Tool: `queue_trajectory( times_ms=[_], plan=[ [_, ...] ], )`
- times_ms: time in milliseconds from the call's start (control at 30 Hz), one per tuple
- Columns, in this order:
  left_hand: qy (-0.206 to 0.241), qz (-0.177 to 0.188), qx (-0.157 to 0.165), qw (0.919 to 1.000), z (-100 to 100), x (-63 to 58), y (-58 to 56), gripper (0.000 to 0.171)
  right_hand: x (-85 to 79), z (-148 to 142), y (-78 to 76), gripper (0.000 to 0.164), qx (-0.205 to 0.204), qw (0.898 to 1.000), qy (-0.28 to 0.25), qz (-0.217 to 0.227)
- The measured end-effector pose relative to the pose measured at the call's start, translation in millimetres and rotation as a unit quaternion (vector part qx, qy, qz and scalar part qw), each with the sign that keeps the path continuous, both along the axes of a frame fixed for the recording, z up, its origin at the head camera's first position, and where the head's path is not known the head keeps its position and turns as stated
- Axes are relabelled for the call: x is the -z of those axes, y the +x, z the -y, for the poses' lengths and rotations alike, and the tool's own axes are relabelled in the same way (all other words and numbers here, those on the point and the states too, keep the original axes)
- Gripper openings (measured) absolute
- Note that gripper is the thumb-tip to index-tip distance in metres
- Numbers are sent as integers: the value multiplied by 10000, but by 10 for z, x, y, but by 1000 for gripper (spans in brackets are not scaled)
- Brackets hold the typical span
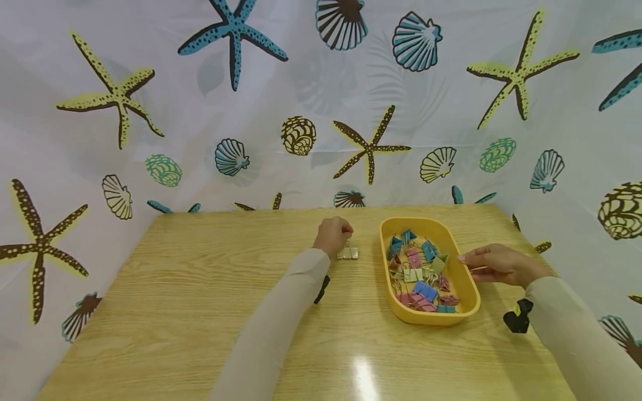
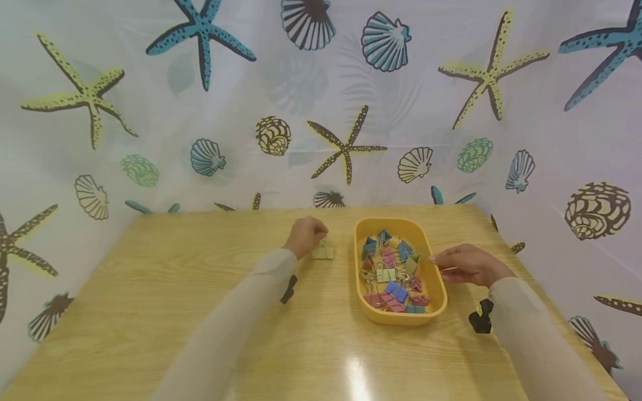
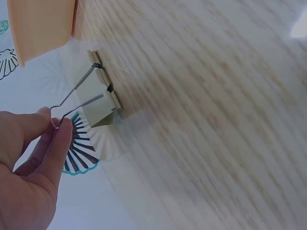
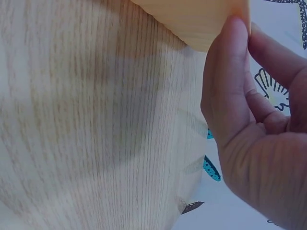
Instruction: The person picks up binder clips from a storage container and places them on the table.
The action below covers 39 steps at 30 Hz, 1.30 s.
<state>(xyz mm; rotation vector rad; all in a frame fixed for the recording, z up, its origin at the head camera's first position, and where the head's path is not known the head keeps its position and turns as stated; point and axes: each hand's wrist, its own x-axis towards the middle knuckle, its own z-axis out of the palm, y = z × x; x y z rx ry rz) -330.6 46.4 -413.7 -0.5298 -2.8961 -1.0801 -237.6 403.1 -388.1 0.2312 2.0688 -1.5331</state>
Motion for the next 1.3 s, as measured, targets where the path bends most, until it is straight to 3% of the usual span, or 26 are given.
queue_trajectory(
  times_ms=[233, 433, 600, 900, 1167, 1300],
  plan=[
    [-30, -233, 167, 9996, 14, -33, -9, 18, -5, 7, -2, 28, 36, 10000, 21, 16],
    [-333, -425, 442, 9976, -6, -145, 34, 17, 13, 13, -4, 26, 14, 10000, 16, 30],
    [-649, -580, 851, 9926, -86, -289, 203, 17, 27, -15, -7, 32, 30, 10000, 77, 45],
    [-922, -1173, 1739, 9734, -201, -532, 489, 15, 18, -8, -31, 28, 54, 9999, -17, 90],
    [-1016, -866, 2443, 9605, -411, -706, 729, 17, -14, 12, -15, 26, 45, 9999, -68, 102],
    [-1226, -820, 2752, 9500, -526, -798, 809, 18, -18, -5, -14, 25, -30, 9999, -75, 79]
  ],
)
